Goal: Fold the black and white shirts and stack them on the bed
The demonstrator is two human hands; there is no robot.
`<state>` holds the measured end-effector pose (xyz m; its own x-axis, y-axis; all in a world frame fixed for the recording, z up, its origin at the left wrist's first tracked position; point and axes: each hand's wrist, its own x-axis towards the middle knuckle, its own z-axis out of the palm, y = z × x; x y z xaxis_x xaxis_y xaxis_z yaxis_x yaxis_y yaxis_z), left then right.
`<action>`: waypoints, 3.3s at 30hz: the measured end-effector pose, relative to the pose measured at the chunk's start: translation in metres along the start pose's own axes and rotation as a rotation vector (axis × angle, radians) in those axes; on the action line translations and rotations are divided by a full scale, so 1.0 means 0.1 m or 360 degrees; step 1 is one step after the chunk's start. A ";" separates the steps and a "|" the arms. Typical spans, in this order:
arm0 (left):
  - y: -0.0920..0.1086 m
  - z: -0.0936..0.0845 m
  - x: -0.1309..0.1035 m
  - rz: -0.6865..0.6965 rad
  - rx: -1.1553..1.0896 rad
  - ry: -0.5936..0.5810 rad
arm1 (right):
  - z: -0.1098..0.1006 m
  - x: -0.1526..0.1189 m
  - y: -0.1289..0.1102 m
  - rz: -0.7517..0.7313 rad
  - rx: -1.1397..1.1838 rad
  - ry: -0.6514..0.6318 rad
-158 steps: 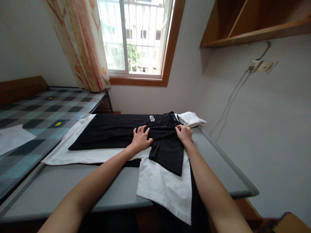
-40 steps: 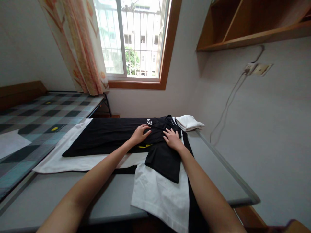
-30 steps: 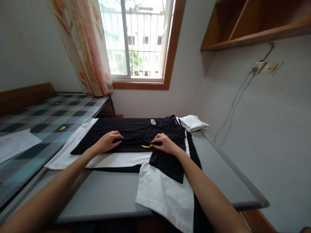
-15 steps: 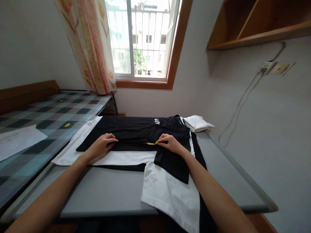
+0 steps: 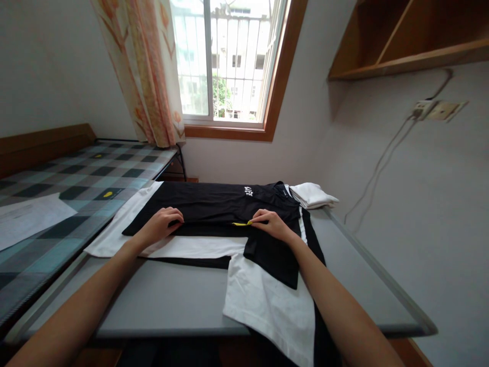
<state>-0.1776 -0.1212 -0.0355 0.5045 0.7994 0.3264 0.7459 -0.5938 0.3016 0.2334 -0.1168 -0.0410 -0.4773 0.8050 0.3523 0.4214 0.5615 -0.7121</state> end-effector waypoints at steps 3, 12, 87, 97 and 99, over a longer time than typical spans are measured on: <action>0.03 -0.07 -0.01 -0.0032 0.0005 -0.0082 | -0.01 0.00 -0.01 0.0029 0.0016 -0.0012; -0.03 0.12 -0.02 0.0016 -0.0056 -0.0027 | 0.04 -0.01 0.02 0.0003 0.0036 -0.0095; -0.35 -0.38 -0.26 -0.1636 -0.0845 0.0316 | -0.04 -0.02 -0.02 -0.0010 -0.0013 -0.0285; -0.50 -0.49 -0.33 -0.1327 -0.0736 0.0935 | -0.14 -0.02 -0.06 -0.0020 0.0073 -0.0200; -0.53 -0.55 -0.42 -0.1323 -0.0704 0.0912 | -0.12 -0.02 -0.07 -0.0021 0.0064 -0.0231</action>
<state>-0.2625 -0.1279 -0.0157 -0.4447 0.8717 0.2058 0.4800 0.0379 0.8764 0.2407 -0.1198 -0.0294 -0.5901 0.7599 0.2726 0.3844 0.5614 -0.7329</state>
